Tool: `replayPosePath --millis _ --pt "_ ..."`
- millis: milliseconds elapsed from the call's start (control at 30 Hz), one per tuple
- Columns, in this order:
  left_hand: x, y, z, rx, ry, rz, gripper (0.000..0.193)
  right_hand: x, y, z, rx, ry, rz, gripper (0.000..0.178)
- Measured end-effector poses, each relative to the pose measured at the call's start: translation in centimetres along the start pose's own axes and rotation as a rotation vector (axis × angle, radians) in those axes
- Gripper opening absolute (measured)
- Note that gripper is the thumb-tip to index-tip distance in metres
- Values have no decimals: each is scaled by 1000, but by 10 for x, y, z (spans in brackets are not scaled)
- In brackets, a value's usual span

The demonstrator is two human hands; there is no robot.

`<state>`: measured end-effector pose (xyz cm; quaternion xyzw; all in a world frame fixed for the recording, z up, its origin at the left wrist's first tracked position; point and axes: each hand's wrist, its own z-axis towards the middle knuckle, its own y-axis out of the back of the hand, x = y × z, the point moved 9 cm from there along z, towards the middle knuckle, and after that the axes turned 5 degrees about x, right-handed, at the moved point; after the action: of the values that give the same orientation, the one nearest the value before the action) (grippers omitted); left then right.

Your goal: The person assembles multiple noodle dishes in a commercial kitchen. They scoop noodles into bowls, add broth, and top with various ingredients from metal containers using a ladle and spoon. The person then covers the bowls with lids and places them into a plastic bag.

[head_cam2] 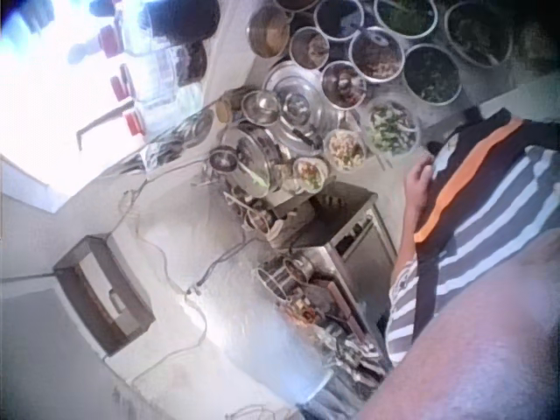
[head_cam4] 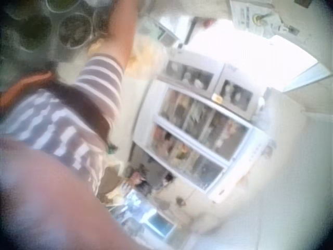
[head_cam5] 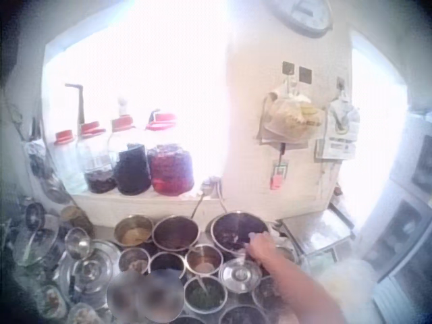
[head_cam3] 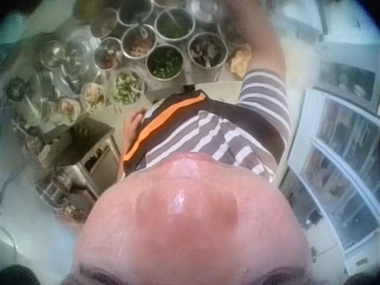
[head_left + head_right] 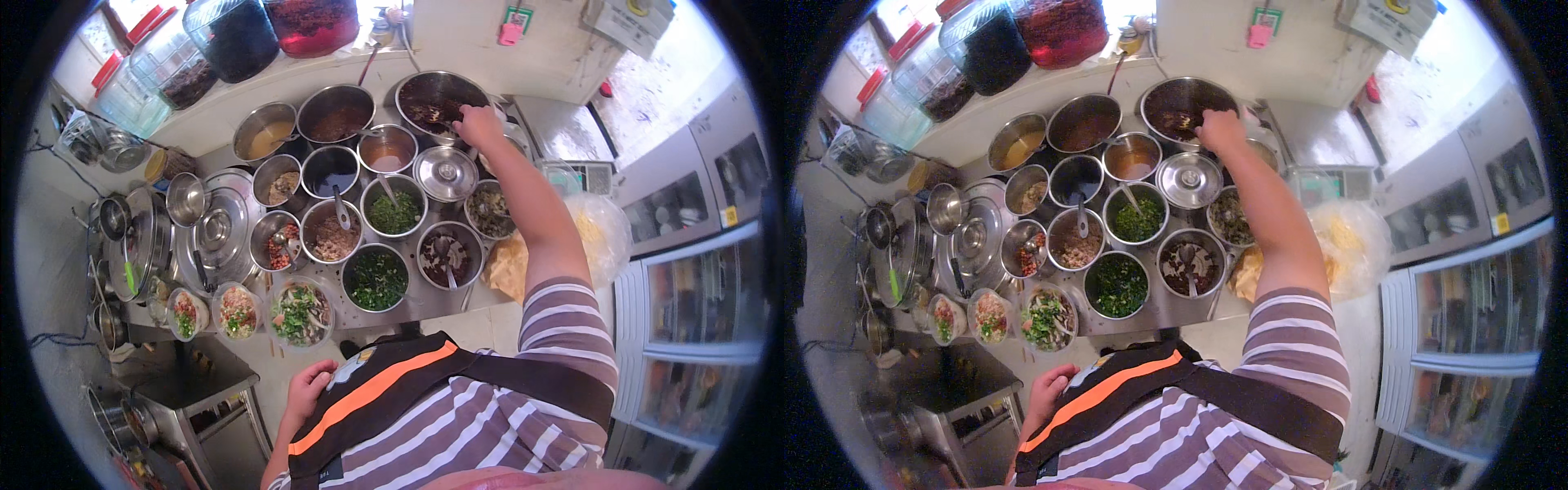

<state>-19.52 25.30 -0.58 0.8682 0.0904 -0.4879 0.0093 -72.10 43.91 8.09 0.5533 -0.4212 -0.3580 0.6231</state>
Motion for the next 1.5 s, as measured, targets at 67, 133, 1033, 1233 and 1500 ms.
replayPosePath --millis 67,133,1033,1233,1500 --pt "0 -3 -2 -63 13 -27 32 -2 -19 22 157 -35 -89 35" --pt "0 -4 -2 -102 7 -61 31 -8 -44 42 307 -32 -118 32" --pt "-9 -17 -16 -273 14 74 32 -56 -71 86 370 87 1099 28" --pt "-27 -19 -9 -232 -45 190 35 -93 -46 50 268 -85 1414 29" --pt "-28 -24 4 -147 -76 36 36 -109 1 17 -17 -220 1560 23"
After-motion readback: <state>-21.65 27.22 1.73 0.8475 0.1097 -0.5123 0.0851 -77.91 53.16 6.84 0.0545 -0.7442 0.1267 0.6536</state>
